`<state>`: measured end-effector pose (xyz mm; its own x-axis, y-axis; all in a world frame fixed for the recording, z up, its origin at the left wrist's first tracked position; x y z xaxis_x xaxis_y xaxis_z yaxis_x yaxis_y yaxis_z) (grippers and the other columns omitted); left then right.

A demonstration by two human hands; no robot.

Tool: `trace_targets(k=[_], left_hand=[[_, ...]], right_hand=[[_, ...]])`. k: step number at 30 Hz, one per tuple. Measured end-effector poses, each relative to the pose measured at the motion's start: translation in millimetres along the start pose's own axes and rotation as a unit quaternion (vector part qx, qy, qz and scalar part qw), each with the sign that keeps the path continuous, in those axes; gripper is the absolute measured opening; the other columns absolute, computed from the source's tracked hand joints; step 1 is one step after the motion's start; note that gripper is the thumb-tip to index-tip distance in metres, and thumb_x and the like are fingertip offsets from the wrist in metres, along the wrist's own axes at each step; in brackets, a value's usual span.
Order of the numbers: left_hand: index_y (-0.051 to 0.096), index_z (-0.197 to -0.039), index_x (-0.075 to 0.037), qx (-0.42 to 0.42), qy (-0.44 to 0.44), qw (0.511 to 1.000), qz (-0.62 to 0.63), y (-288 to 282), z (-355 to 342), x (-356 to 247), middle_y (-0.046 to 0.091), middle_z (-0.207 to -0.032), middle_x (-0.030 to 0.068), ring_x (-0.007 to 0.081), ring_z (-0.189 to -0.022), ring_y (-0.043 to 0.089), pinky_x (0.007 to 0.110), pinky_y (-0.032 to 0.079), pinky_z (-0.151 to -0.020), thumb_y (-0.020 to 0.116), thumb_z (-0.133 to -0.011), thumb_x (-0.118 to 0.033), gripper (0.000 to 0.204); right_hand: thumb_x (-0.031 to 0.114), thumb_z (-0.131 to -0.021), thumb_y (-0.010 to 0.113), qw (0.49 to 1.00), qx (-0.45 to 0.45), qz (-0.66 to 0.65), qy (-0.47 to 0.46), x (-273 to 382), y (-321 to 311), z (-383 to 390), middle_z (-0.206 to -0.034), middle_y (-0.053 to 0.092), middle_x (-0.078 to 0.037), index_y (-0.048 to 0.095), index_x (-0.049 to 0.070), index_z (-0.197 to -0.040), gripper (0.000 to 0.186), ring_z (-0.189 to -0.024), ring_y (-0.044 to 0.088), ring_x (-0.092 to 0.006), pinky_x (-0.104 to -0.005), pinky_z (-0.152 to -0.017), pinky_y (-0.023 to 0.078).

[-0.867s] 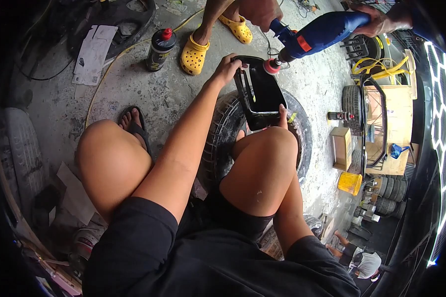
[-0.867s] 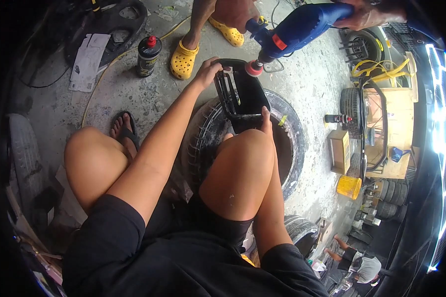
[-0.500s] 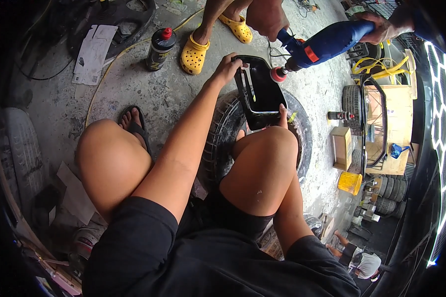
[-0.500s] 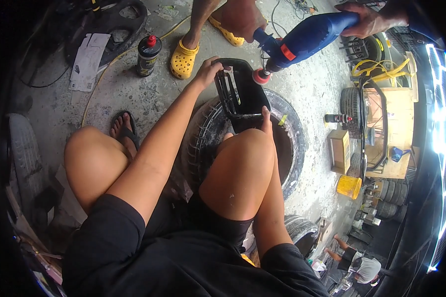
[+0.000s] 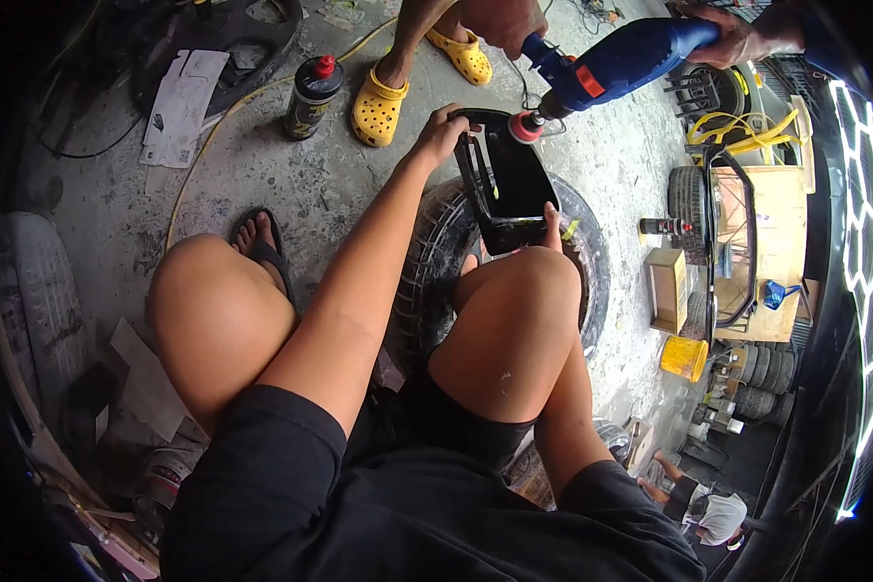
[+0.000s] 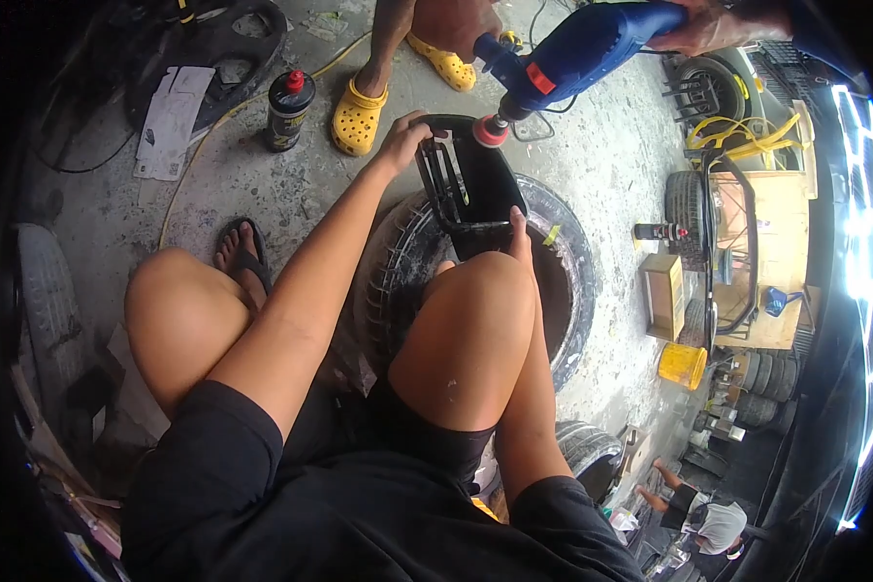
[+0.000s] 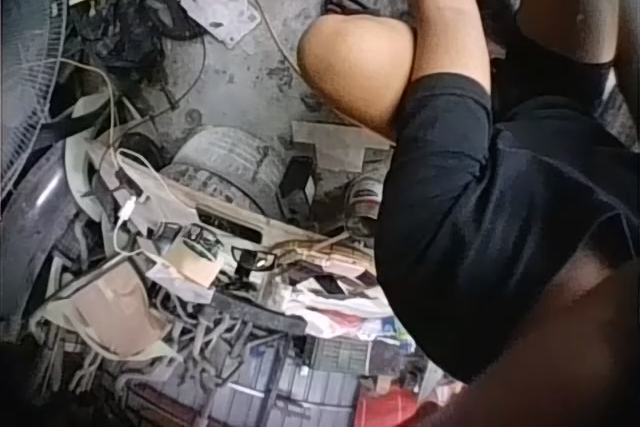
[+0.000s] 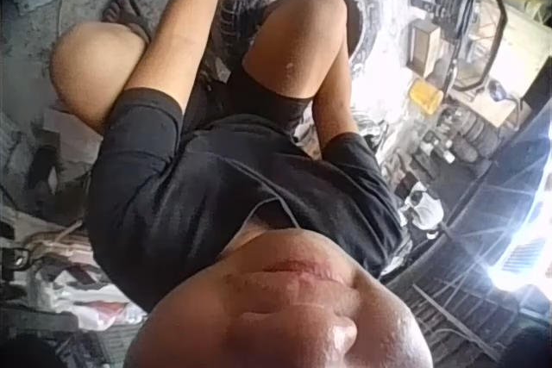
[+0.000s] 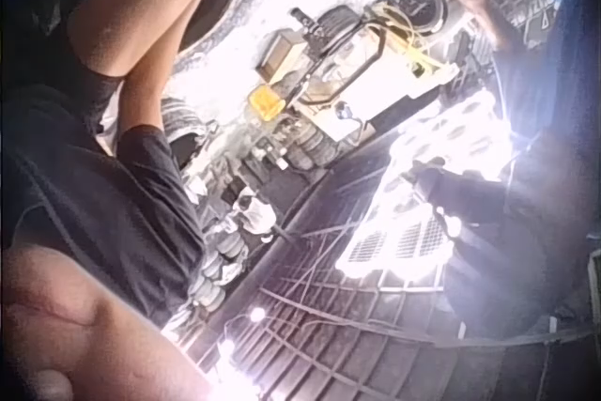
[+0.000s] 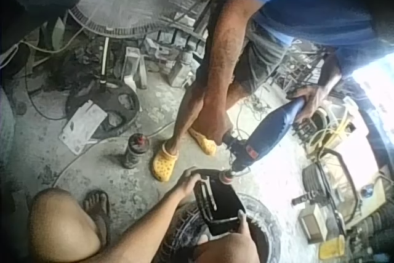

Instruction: Repairing and polishing a car side mirror housing using a power drill.

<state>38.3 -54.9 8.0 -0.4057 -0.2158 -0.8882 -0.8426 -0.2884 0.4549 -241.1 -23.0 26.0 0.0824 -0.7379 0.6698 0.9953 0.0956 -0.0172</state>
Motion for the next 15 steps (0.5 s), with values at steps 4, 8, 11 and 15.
trace_targets(k=[4,8,11,15], left_hand=[[0.059,-0.081,0.001,-0.013,0.001,1.0,0.002,0.8,0.5,0.1,0.063,-0.077,0.0092,0.0163,-0.074,0.057,0.026,0.045,-0.072,0.044,-0.07,-0.015,0.025],[0.059,-0.081,0.001,-0.01,-0.018,0.999,0.046,0.3,-0.4,6.9,0.064,-0.078,0.0093,0.0159,-0.073,0.057,0.026,0.045,-0.071,0.043,-0.07,-0.015,0.025],[0.059,-0.083,0.001,-0.001,-0.029,0.998,0.06,5.5,0.9,6.6,0.064,-0.079,0.0095,0.0158,-0.073,0.058,0.026,0.045,-0.071,0.043,-0.071,-0.016,0.026],[0.059,-0.084,0.001,-0.006,-0.015,0.999,0.042,1.6,0.4,4.0,0.064,-0.079,0.0099,0.0155,-0.072,0.058,0.025,0.045,-0.069,0.043,-0.071,-0.016,0.026]], right_hand=[[0.058,-0.075,0.052,1.0,-0.001,0.002,-0.003,0.1,-0.4,0.4,-0.09,0.061,-0.013,0.056,0.001,-0.103,0.063,-0.073,0.059,-0.0223,-0.0353,-0.068,0.047],[0.058,-0.075,0.052,1.0,0.002,0.002,-0.002,-1.2,1.6,0.3,-0.09,0.06,-0.013,0.056,0.001,-0.103,0.063,-0.073,0.059,-0.0222,-0.0352,-0.068,0.047],[0.058,-0.075,0.052,1.0,-0.005,0.006,-0.007,1.1,-2.6,1.1,-0.09,0.06,-0.013,0.056,0.001,-0.102,0.063,-0.073,0.059,-0.0221,-0.0351,-0.068,0.047],[0.058,-0.075,0.052,1.0,-0.001,0.007,-0.006,-0.4,-0.8,1.9,-0.09,0.06,-0.013,0.056,0.001,-0.102,0.063,-0.073,0.059,-0.0221,-0.035,-0.068,0.047]])
Point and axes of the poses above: each hand's wrist, its own z-axis away from the middle knuckle, its own y-axis out of the palm, x = y × z, the point moved 7 cm from there along -z, towards the middle knuckle
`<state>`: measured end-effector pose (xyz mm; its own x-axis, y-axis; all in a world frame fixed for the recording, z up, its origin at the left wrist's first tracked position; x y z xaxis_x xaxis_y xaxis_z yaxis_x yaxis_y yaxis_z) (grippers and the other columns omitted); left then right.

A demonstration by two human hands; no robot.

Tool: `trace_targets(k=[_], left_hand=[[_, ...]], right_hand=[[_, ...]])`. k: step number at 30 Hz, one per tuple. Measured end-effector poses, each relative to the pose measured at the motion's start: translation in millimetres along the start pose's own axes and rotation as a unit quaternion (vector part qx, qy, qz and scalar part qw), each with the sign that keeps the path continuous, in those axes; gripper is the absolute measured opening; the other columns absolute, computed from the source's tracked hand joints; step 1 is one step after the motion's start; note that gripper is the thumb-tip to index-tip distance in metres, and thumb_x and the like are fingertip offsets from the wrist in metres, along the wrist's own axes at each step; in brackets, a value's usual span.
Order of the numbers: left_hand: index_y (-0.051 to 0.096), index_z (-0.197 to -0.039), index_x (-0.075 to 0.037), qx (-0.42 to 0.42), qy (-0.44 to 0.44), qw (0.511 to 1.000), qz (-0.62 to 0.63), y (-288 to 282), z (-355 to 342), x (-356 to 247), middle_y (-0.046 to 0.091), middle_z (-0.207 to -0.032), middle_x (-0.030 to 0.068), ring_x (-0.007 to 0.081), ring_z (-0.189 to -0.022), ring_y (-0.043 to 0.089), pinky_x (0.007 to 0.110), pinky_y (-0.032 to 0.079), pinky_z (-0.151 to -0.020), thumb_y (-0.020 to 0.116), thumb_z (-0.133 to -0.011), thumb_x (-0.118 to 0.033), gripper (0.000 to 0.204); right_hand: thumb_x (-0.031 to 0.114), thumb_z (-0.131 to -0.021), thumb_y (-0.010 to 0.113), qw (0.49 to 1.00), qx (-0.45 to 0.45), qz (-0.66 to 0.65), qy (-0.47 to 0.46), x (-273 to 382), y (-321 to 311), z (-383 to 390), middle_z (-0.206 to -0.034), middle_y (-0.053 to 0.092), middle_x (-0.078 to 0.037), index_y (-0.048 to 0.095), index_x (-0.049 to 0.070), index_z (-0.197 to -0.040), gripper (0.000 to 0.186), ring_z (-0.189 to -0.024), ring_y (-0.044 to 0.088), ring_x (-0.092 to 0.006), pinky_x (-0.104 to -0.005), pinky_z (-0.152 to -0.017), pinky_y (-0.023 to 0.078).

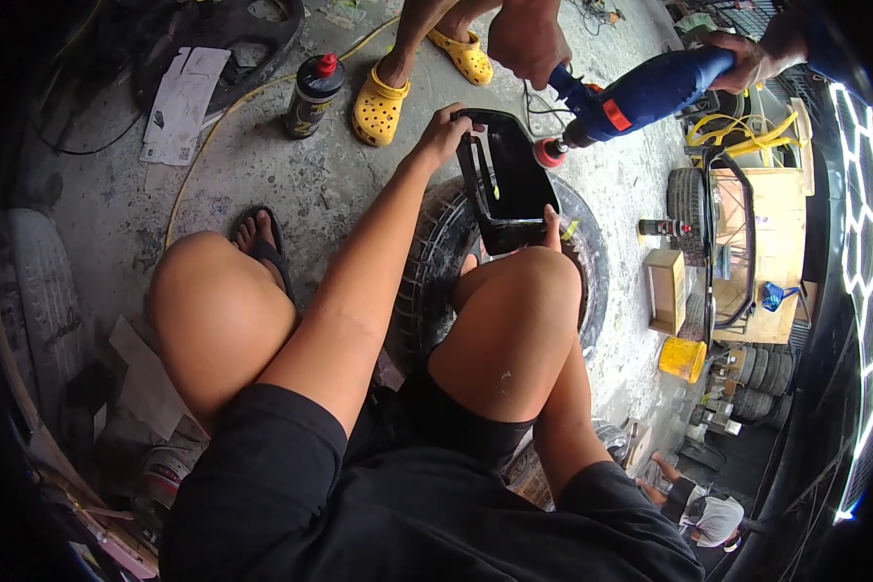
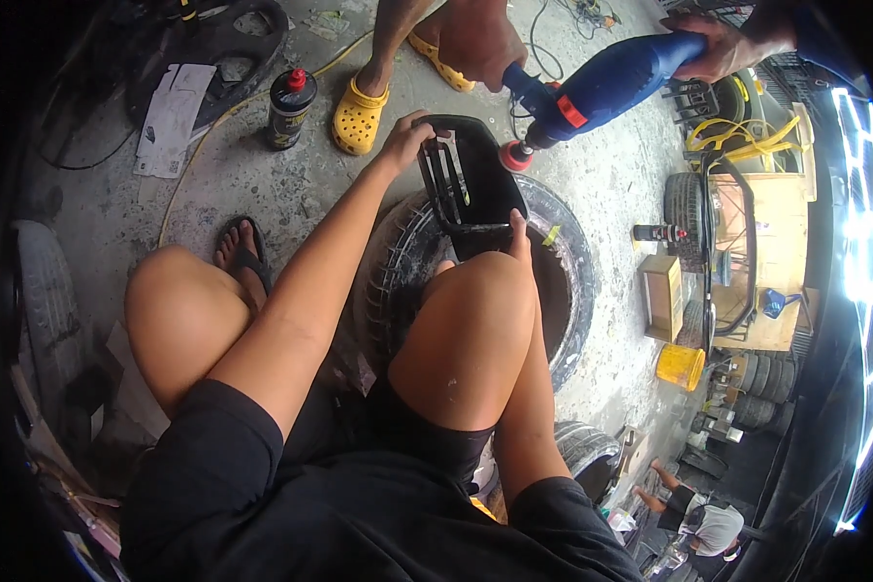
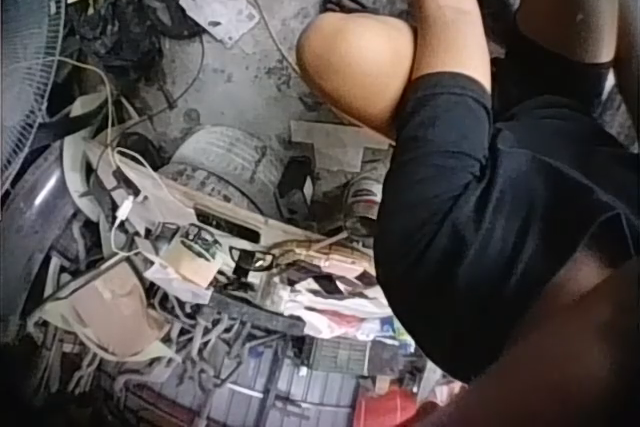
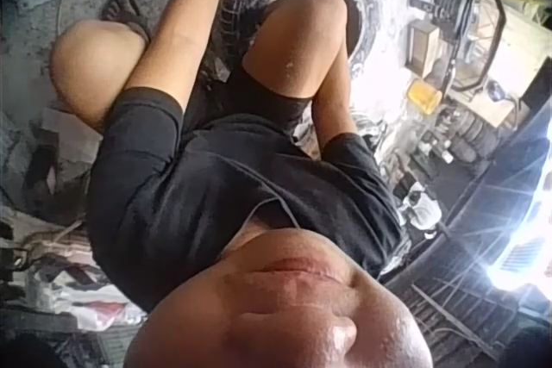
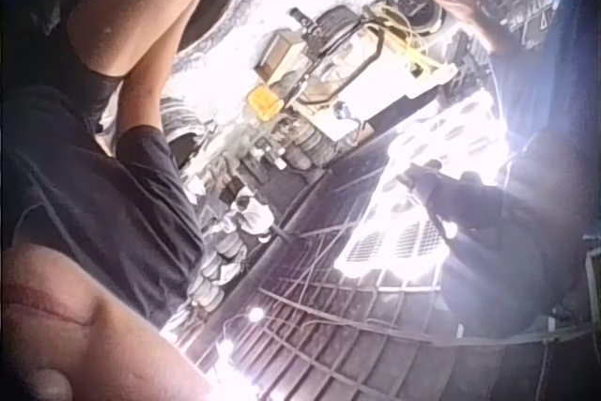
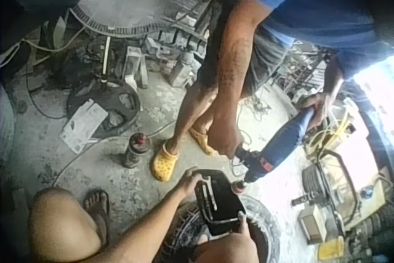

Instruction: Repairing and polishing a car side mirror housing using a power drill.

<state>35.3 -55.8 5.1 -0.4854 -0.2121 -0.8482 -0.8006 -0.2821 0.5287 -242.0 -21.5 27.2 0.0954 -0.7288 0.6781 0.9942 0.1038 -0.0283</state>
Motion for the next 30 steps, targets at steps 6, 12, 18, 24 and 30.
trace_targets(k=[6,12,18,24,30], left_hand=[[0.059,-0.083,0.0,0.0,0.0,1.0,-0.02,2.1,2.4,-3.4,0.063,-0.076,0.0092,0.0151,-0.069,0.058,0.025,0.045,-0.067,0.044,-0.071,-0.015,0.025],[0.058,-0.082,0.0,0.001,0.003,1.0,0.011,1.1,1.5,-2.2,0.063,-0.075,0.0083,0.015,-0.069,0.057,0.025,0.045,-0.065,0.044,-0.071,-0.015,0.023],[0.058,-0.082,0.0,-0.001,-0.003,1.0,-0.018,-1.2,0.3,1.9,0.062,-0.075,0.0083,0.0157,-0.068,0.057,0.026,0.044,-0.066,0.044,-0.07,-0.016,0.025],[0.058,-0.081,0.002,0.002,0.008,1.0,0.003,-1.3,0.9,2.3,0.062,-0.074,0.0087,0.0161,-0.067,0.056,0.026,0.044,-0.066,0.044,-0.071,-0.017,0.025],[0.058,-0.08,0.001,0.003,0.022,1.0,-0.013,0.6,1.3,-3.1,0.062,-0.075,0.0084,0.016,-0.068,0.056,0.026,0.044,-0.066,0.044,-0.071,-0.015,0.024]], right_hand=[[0.057,-0.075,0.052,1.0,-0.003,0.0,-0.002,0.0,-4.0,2.0,-0.09,0.06,-0.013,0.056,0.001,-0.102,0.062,-0.073,0.059,-0.0219,-0.0349,-0.068,0.047],[0.057,-0.075,0.052,1.0,-0.004,0.001,-0.002,-1.7,-3.8,2.3,-0.089,0.06,-0.013,0.056,0.002,-0.102,0.062,-0.073,0.059,-0.0218,-0.0347,-0.067,0.047],[0.057,-0.075,0.052,1.0,-0.007,0.001,-0.003,-2.8,-6.2,2.6,-0.089,0.06,-0.013,0.056,0.002,-0.101,0.062,-0.072,0.059,-0.0217,-0.0346,-0.067,0.047],[0.057,-0.075,0.052,1.0,-0.007,0.001,-0.005,-2.7,-6.3,2.6,-0.089,0.06,-0.013,0.056,0.002,-0.101,0.062,-0.072,0.059,-0.0216,-0.0344,-0.067,0.047],[0.057,-0.075,0.052,1.0,-0.009,0.001,-0.008,-2.0,-6.5,2.7,-0.089,0.06,-0.013,0.056,0.002,-0.101,0.061,-0.072,0.059,-0.0214,-0.0343,-0.067,0.047]])
Point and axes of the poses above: each hand's wrist, its own z-axis away from the middle knuckle, its own y-axis out of the palm, x = y × z, the point moved 7 cm from there along -z, towards the middle knuckle
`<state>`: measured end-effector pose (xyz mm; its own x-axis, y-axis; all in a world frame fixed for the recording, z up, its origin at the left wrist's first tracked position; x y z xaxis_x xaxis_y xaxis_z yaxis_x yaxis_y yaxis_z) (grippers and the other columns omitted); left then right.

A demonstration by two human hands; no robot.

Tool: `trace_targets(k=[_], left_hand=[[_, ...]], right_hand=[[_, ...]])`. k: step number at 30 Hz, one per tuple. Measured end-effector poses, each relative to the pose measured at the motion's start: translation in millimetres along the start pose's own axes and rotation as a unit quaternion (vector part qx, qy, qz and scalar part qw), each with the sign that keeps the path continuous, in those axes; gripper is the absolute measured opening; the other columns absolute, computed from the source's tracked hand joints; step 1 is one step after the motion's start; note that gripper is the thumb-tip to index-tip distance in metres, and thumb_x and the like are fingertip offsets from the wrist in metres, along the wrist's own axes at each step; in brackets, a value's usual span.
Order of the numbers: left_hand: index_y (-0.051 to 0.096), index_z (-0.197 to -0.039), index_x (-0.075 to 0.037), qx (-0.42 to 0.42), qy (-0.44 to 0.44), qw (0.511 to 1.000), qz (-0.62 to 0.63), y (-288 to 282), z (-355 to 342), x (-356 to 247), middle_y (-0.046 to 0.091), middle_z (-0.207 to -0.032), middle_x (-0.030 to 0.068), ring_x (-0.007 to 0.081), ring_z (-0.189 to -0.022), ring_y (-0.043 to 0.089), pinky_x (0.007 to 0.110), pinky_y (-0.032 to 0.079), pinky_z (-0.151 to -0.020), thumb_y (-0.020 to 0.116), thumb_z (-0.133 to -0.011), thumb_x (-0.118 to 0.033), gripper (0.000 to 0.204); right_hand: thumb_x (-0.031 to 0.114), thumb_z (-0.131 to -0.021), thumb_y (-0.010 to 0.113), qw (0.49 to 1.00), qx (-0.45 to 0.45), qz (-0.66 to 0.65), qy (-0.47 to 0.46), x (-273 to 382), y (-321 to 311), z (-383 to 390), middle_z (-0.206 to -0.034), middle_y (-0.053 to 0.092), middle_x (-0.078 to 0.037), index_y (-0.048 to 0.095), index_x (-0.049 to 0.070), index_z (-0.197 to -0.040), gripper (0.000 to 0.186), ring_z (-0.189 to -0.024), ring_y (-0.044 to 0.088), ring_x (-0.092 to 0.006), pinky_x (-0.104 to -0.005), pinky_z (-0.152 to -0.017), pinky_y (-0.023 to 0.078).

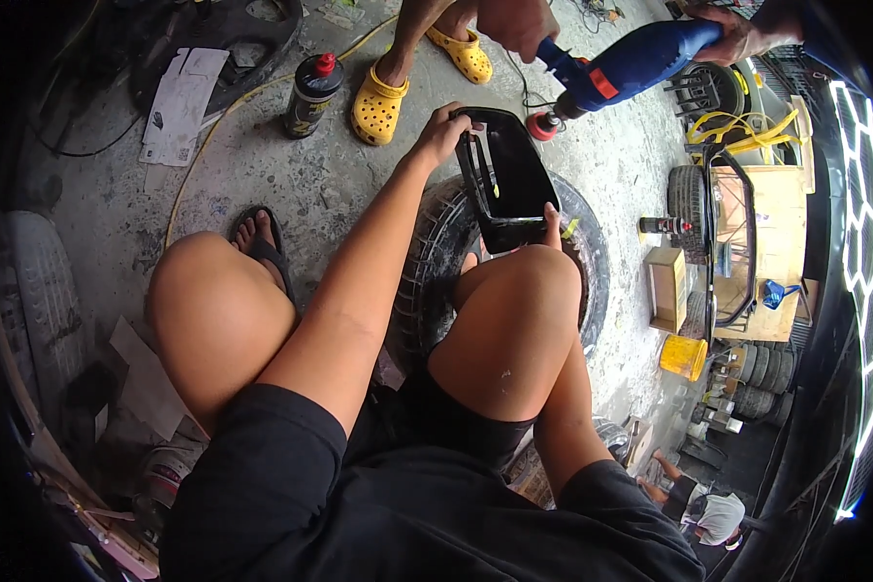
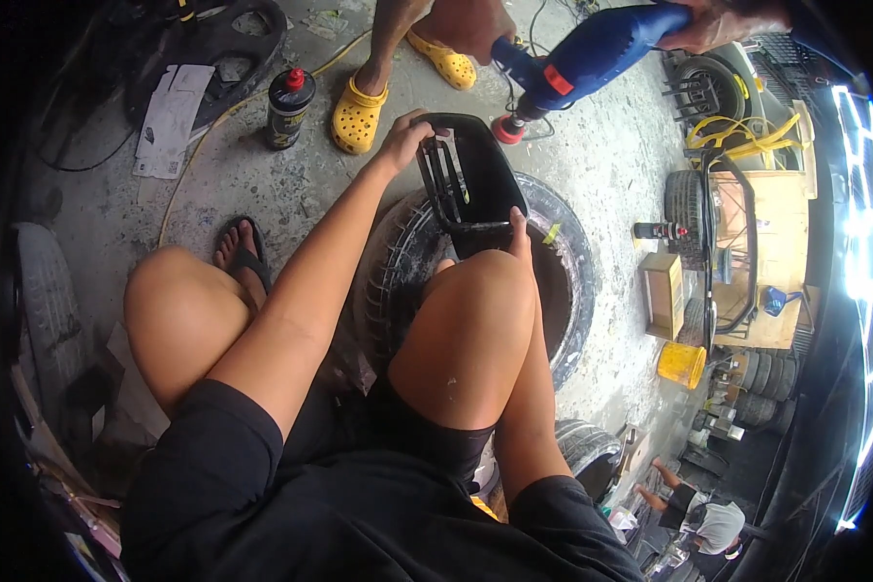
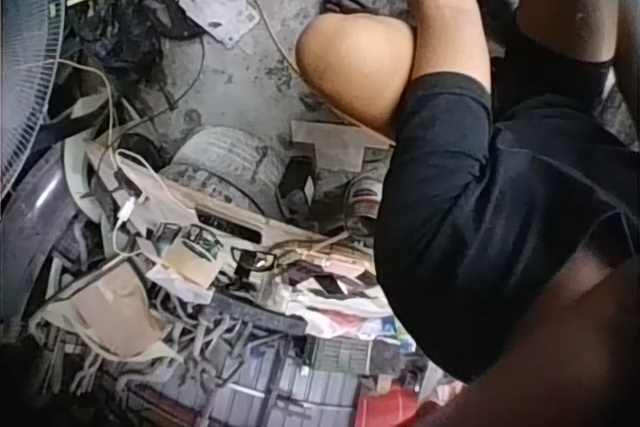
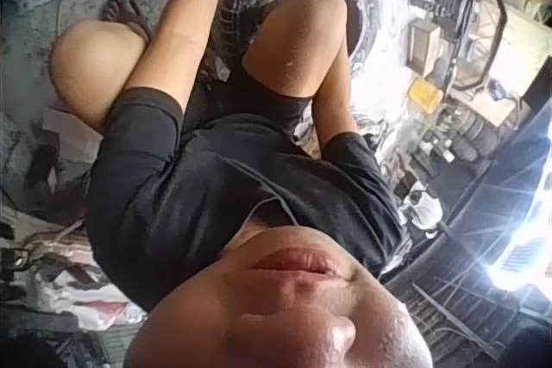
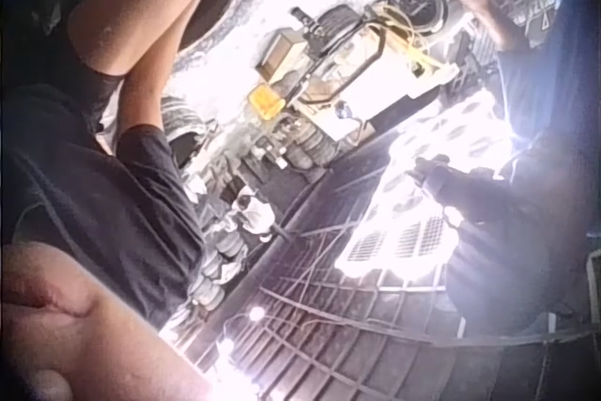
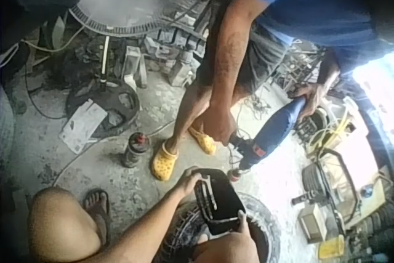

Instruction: Repairing and polishing a car side mirror housing using a power drill.

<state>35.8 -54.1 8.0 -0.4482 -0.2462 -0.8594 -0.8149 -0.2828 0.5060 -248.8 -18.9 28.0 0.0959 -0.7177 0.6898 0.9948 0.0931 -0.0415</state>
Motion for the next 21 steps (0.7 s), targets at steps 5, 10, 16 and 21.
trace_targets(k=[5,10,16,21], left_hand=[[0.059,-0.087,-0.002,0.018,-0.011,1.0,-0.012,0.3,0.6,1.9,0.062,-0.08,0.0043,0.0095,-0.069,0.055,0.022,0.043,-0.063,0.043,-0.072,-0.013,0.025],[0.059,-0.088,-0.001,0.018,-0.012,1.0,0.009,2.0,0.6,2.5,0.063,-0.082,0.0055,0.0111,-0.07,0.056,0.022,0.045,-0.064,0.043,-0.072,-0.013,0.026],[0.058,-0.085,0.0,0.006,-0.011,1.0,0.016,0.8,-0.7,3.8,0.063,-0.079,0.0071,0.0137,-0.07,0.057,0.025,0.045,-0.067,0.044,-0.071,-0.014,0.024],[0.058,-0.08,0.0,0.001,-0.013,1.0,0.023,1.3,0.0,3.3,0.062,-0.075,0.0074,0.015,-0.067,0.055,0.026,0.044,-0.066,0.045,-0.068,-0.015,0.023]], right_hand=[[0.057,-0.075,0.052,1.0,-0.001,-0.001,-0.001,-1.0,-0.8,0.1,-0.089,0.06,-0.013,0.056,0.002,-0.1,0.061,-0.072,0.059,-0.0213,-0.0342,-0.066,0.047],[0.057,-0.075,0.053,1.0,-0.001,0.0,-0.004,0.7,-0.5,-0.3,-0.088,0.06,-0.013,0.057,0.002,-0.1,0.061,-0.072,0.059,-0.0212,-0.0341,-0.066,0.047],[0.057,-0.075,0.053,1.0,-0.002,0.001,-0.005,-0.4,-0.3,-0.1,-0.088,0.06,-0.013,0.057,0.002,-0.1,0.061,-0.071,0.059,-0.0211,-0.0339,-0.066,0.047],[0.057,-0.075,0.053,1.0,-0.003,0.002,-0.008,0.7,-1.1,-0.1,-0.088,0.06,-0.013,0.057,0.002,-0.1,0.061,-0.071,0.059,-0.021,-0.0338,-0.066,0.047]])
Point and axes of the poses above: each hand's wrist, its own z-axis away from the middle knuckle, its own y-axis out of the palm, x = y × z, the point moved 7 cm from there along -z, towards the middle knuckle
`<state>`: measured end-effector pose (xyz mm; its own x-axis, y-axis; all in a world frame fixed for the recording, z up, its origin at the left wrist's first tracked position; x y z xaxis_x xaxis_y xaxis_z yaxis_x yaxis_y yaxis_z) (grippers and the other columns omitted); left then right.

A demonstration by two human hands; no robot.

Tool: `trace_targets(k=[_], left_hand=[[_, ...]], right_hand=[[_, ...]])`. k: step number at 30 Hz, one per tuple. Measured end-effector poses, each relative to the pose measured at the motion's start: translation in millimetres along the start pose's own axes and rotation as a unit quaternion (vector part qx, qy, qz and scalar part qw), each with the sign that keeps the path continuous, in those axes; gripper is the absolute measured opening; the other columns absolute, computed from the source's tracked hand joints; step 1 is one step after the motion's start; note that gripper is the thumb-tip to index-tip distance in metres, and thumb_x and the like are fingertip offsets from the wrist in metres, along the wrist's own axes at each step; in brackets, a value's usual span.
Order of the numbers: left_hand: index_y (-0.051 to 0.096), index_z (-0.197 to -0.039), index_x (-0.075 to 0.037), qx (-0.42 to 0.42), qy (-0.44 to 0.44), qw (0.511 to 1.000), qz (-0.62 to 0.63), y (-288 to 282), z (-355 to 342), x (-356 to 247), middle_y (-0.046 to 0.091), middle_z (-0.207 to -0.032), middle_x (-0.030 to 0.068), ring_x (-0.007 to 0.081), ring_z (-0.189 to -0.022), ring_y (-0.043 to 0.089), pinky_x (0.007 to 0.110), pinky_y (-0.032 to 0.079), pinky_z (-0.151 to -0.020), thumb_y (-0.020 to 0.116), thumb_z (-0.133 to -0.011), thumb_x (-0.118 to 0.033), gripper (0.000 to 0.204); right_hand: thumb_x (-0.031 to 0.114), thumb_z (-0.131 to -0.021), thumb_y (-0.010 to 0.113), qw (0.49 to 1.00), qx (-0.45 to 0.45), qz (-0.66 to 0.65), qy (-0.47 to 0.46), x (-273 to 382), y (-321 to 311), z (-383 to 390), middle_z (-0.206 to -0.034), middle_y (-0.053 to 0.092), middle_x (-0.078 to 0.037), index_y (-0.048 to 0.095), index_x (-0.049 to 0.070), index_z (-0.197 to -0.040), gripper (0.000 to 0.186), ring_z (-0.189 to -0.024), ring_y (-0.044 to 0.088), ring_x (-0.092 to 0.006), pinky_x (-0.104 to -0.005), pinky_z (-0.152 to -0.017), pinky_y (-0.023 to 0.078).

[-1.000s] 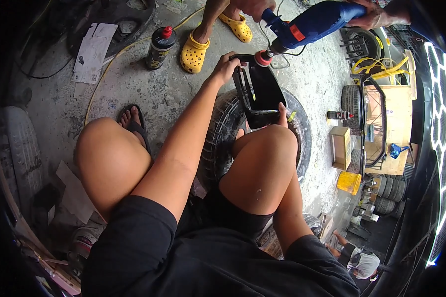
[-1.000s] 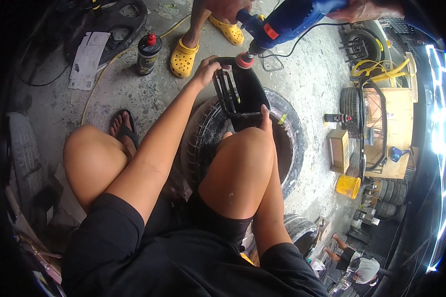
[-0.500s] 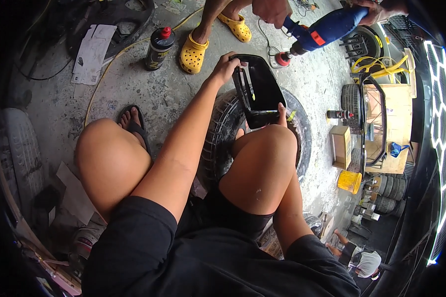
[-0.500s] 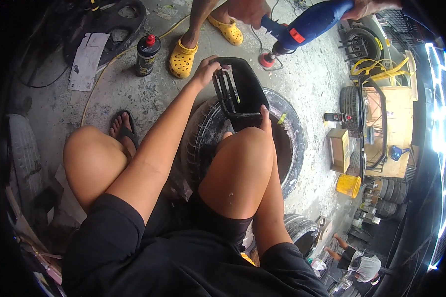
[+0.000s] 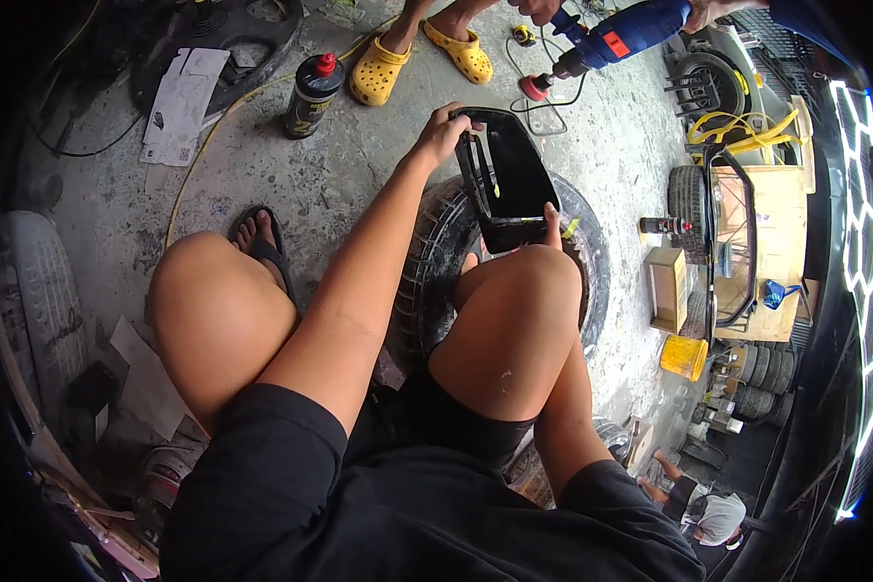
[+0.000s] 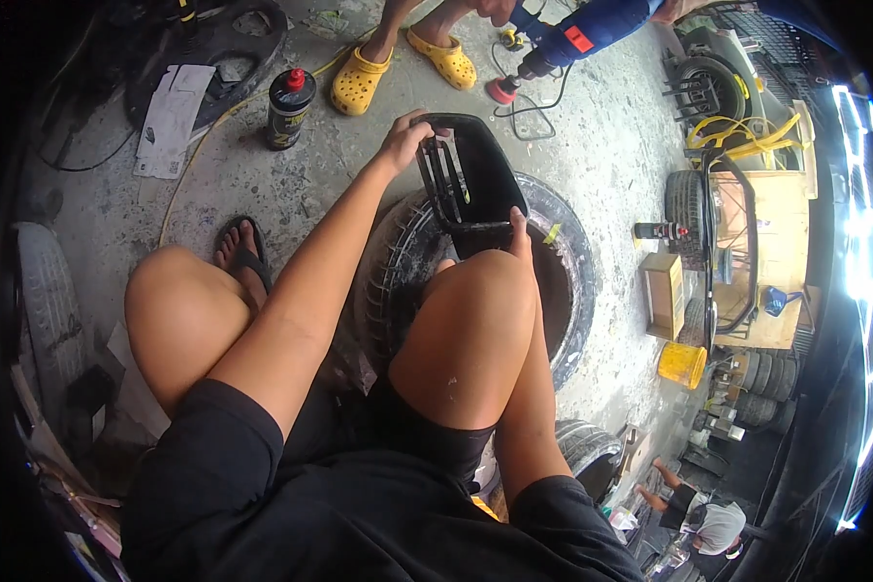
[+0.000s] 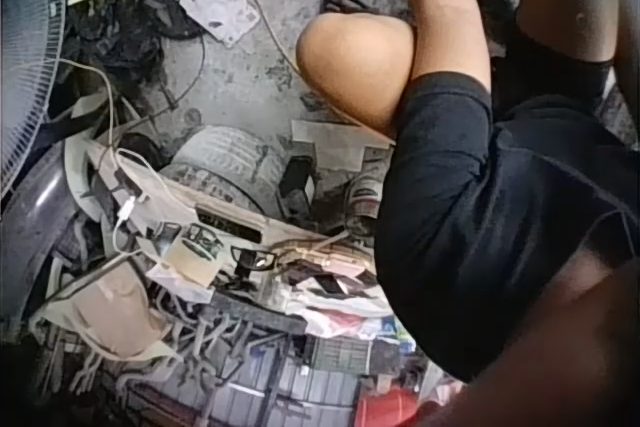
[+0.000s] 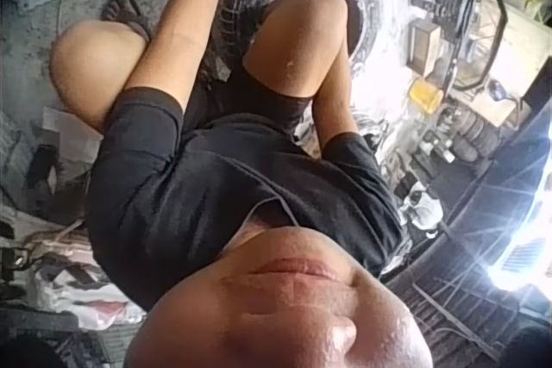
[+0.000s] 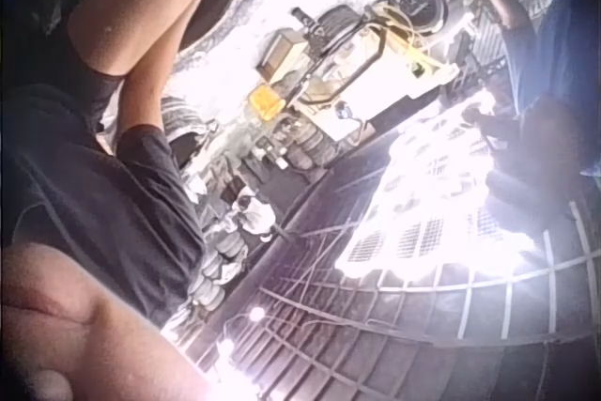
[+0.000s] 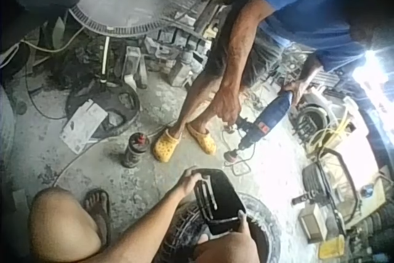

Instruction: Repairing and polishing a car side mirror housing using a power drill.

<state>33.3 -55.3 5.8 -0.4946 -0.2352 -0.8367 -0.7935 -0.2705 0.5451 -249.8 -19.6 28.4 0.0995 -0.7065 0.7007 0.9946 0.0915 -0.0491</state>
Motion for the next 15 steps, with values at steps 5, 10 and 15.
trace_targets(k=[5,10,15], left_hand=[[0.057,-0.09,-0.001,0.021,0.006,1.0,-0.019,-1.2,-1.4,2.1,0.063,-0.083,0.0069,0.0125,-0.072,0.057,0.024,0.046,-0.066,0.042,-0.072,-0.013,0.026],[0.057,-0.09,-0.001,0.018,-0.002,1.0,-0.004,-1.7,-1.3,4.3,0.062,-0.084,0.0065,0.0124,-0.072,0.057,0.024,0.046,-0.065,0.042,-0.073,-0.013,0.025],[0.056,-0.09,-0.002,0.021,-0.007,1.0,-0.016,0.2,-0.2,2.9,0.062,-0.083,0.0057,0.0116,-0.07,0.056,0.025,0.047,-0.065,0.042,-0.072,-0.012,0.025]], right_hand=[[0.057,-0.075,0.053,1.0,0.0,0.001,-0.002,0.5,0.8,0.5,-0.088,0.06,-0.013,0.057,0.002,-0.099,0.06,-0.071,0.059,-0.0209,-0.0337,-0.066,0.047],[0.057,-0.075,0.053,1.0,0.0,0.003,-0.005,1.3,1.4,0.7,-0.088,0.06,-0.012,0.057,0.002,-0.099,0.06,-0.071,0.058,-0.0208,-0.0336,-0.065,0.047],[0.057,-0.075,0.053,1.0,-0.002,0.003,-0.008,2.6,0.1,0.4,-0.088,0.06,-0.012,0.057,0.002,-0.099,0.06,-0.071,0.058,-0.0207,-0.0334,-0.065,0.047]])
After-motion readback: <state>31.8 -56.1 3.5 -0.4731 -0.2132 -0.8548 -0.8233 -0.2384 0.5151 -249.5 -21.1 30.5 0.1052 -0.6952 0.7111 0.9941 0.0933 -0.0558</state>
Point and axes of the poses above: each hand's wrist, its own z-axis away from the middle knuckle, its own y-axis out of the palm, x = y × z, the point moved 7 cm from there along -z, towards the middle knuckle
